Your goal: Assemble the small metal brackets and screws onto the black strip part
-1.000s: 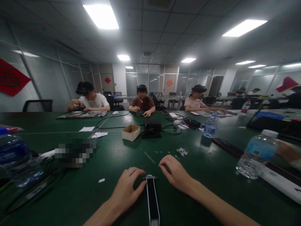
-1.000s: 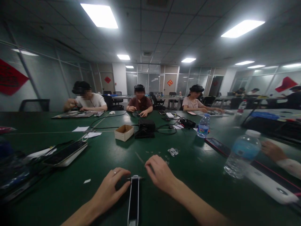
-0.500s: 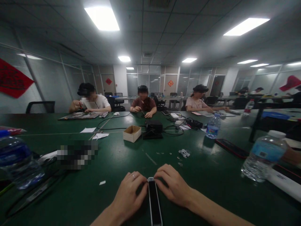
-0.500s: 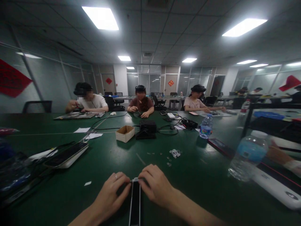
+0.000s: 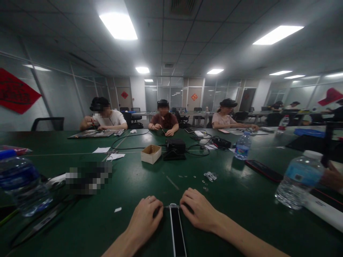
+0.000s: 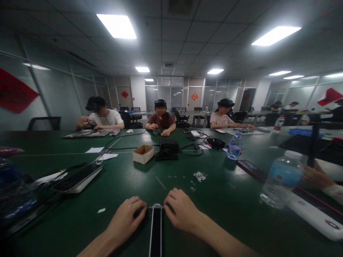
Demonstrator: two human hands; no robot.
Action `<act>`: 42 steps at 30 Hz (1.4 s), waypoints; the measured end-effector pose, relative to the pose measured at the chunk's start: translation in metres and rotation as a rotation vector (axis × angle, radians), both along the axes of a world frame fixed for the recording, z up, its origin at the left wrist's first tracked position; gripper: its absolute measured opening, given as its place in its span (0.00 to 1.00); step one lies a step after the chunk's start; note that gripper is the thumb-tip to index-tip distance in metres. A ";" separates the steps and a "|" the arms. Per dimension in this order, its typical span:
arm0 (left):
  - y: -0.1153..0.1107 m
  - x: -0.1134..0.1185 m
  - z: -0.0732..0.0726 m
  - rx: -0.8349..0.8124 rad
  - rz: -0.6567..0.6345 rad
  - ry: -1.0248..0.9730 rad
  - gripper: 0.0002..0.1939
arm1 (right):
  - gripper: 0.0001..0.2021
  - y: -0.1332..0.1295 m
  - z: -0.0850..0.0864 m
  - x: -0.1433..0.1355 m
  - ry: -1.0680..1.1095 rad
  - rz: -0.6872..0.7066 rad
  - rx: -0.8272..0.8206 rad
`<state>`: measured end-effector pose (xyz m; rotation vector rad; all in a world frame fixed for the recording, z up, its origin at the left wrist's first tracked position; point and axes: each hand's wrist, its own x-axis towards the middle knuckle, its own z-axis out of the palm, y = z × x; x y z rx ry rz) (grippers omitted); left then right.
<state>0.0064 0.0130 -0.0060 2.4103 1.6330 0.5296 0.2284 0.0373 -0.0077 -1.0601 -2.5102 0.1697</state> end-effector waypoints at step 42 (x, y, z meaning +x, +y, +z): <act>0.004 -0.002 -0.007 -0.036 -0.068 -0.252 0.08 | 0.06 0.000 0.000 0.002 0.048 0.033 -0.126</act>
